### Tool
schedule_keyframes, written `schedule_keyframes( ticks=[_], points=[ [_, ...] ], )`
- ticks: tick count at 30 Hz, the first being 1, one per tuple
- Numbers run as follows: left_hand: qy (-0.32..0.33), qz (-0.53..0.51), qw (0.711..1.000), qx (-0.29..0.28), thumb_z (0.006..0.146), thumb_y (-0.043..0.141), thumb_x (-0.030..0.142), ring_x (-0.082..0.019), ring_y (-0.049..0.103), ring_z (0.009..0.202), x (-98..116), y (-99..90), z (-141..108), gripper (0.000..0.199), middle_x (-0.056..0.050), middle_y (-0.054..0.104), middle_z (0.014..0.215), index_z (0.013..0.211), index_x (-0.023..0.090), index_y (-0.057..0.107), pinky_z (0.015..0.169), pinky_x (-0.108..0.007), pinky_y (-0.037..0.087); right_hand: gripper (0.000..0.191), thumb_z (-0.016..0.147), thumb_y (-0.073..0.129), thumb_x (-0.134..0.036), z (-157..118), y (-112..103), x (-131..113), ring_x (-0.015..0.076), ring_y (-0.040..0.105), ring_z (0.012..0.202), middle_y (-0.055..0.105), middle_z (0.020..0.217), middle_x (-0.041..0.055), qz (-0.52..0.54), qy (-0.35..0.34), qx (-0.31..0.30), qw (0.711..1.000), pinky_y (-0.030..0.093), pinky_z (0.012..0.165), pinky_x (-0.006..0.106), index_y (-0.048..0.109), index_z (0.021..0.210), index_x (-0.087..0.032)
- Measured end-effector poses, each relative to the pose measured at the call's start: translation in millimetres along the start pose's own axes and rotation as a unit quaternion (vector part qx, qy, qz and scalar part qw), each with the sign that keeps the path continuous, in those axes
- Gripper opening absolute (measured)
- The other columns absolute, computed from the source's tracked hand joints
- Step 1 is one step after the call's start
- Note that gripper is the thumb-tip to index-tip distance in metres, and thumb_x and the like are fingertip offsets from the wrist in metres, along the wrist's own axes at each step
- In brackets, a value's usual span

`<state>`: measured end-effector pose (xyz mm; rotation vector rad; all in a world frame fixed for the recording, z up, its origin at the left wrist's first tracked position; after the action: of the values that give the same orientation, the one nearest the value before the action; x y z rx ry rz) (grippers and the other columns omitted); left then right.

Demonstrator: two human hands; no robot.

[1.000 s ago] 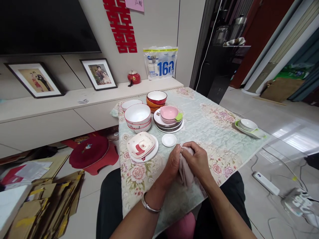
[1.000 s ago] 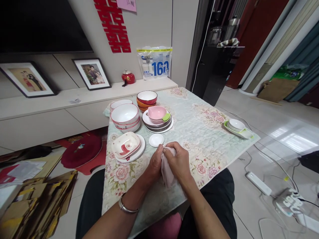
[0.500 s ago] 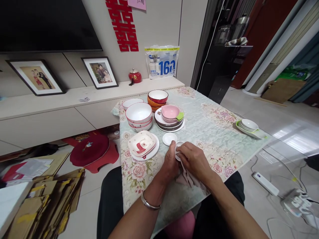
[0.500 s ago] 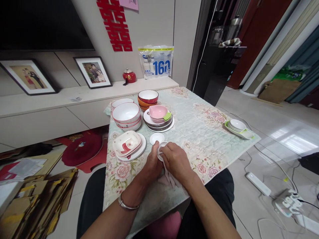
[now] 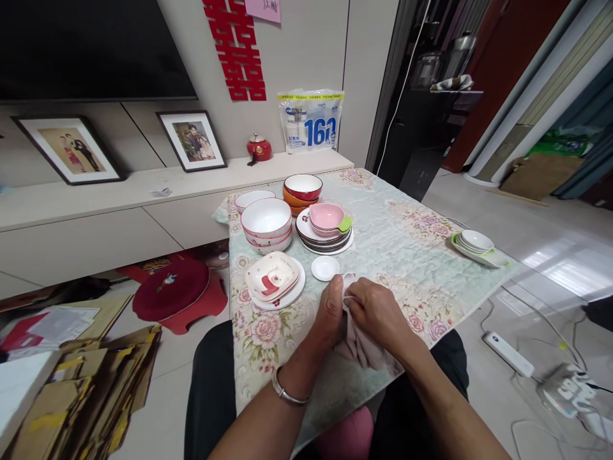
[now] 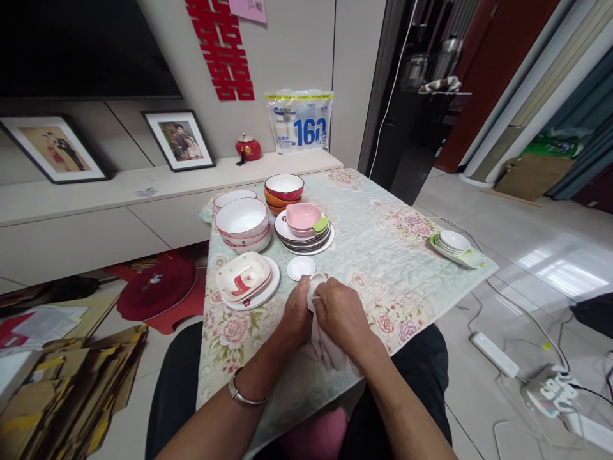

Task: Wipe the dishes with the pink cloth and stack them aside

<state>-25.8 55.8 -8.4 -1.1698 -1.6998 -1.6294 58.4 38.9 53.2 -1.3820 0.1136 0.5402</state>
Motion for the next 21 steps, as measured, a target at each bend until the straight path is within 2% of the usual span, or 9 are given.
schedule_keyframes(
  ticks=[2,4,6,9,12,16,18,21],
  points=[
    [-0.001,0.006,1.0,-0.017,0.088,0.052,0.06,-0.021,0.057,0.08,0,3.5,-1,0.047,-0.005,0.068,0.078,0.075,0.017,0.068,0.082,-0.031,0.043,0.017,0.085,0.054,-0.01,1,-2,-1,0.0174,0.062,0.077,0.065,0.08,0.0025,0.087,-0.021,0.005,0.996,0.042,0.071,0.026,0.065,0.078,-0.02],
    [0.002,0.022,1.0,-0.021,0.088,0.052,0.059,-0.021,0.058,0.081,3,4.0,-3,0.048,-0.005,0.068,0.078,0.078,0.016,0.069,0.082,-0.03,0.043,0.014,0.086,0.055,-0.011,4,-4,1,0.0169,0.063,0.081,0.067,0.084,0.0014,0.146,-0.015,0.038,0.988,0.044,0.075,0.026,0.065,0.085,-0.021],
    [0.015,0.036,0.999,-0.015,0.089,0.055,0.053,-0.021,0.058,0.082,10,3.3,-6,0.042,-0.005,0.069,0.078,0.08,0.015,0.07,0.083,-0.029,0.042,0.011,0.087,0.056,-0.014,5,-4,7,0.0182,0.063,0.082,0.068,0.086,0.0026,0.133,0.013,0.088,0.987,0.044,0.076,0.027,0.064,0.088,-0.02],
    [0.038,0.031,0.999,-0.009,0.087,0.062,0.04,-0.02,0.056,0.078,23,5.2,-9,0.027,-0.003,0.068,0.073,0.077,0.016,0.069,0.083,-0.028,0.041,0.01,0.09,0.053,-0.017,4,-2,10,0.0208,0.062,0.08,0.065,0.086,0.006,0.034,0.048,0.13,0.99,0.042,0.071,0.029,0.062,0.088,-0.019],
    [0.031,0.021,0.999,-0.006,0.087,0.06,0.04,-0.02,0.056,0.076,26,7.5,-10,0.027,-0.003,0.067,0.071,0.074,0.018,0.068,0.081,-0.028,0.042,0.012,0.089,0.052,-0.016,2,0,9,0.0204,0.059,0.075,0.062,0.082,0.0061,-0.02,0.054,0.102,0.993,0.039,0.066,0.029,0.062,0.083,-0.019],
    [0.012,0.032,0.999,0.01,0.088,0.055,0.051,-0.022,0.059,0.084,16,1.2,-7,0.038,-0.004,0.069,0.076,0.076,0.017,0.068,0.085,-0.029,0.043,0.014,0.085,0.054,-0.01,2,0,0,0.0175,0.059,0.074,0.062,0.078,0.0019,0.049,-0.01,0.045,0.998,0.04,0.068,0.026,0.06,0.076,-0.02],
    [-0.021,0.021,0.999,0.031,0.084,0.061,0.051,-0.022,0.06,0.085,7,-5.1,-6,0.036,-0.003,0.069,0.074,0.078,0.017,0.068,0.084,-0.029,0.043,0.013,0.085,0.055,-0.011,4,-2,-2,0.0175,0.061,0.078,0.064,0.081,0.0018,0.076,-0.019,0.058,0.995,0.041,0.071,0.026,0.061,0.08,-0.02],
    [-0.061,0.004,0.998,0.028,0.082,0.061,0.057,-0.023,0.062,0.083,-2,-5.9,-6,0.041,-0.003,0.07,0.073,0.082,0.016,0.068,0.08,-0.03,0.045,0.009,0.088,0.055,-0.014,6,-4,4,0.0194,0.062,0.081,0.066,0.086,0.0043,0.048,0.02,0.109,0.993,0.041,0.072,0.028,0.062,0.087,-0.019]
  ],
)
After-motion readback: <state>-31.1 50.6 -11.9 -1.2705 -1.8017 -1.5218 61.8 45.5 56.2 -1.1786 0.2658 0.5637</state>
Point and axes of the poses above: each hand's wrist, its own z-axis towards the middle knuckle, its own y-axis out of the palm, x = y × z, the point moved 7 cm from there along z, towards the middle knuckle
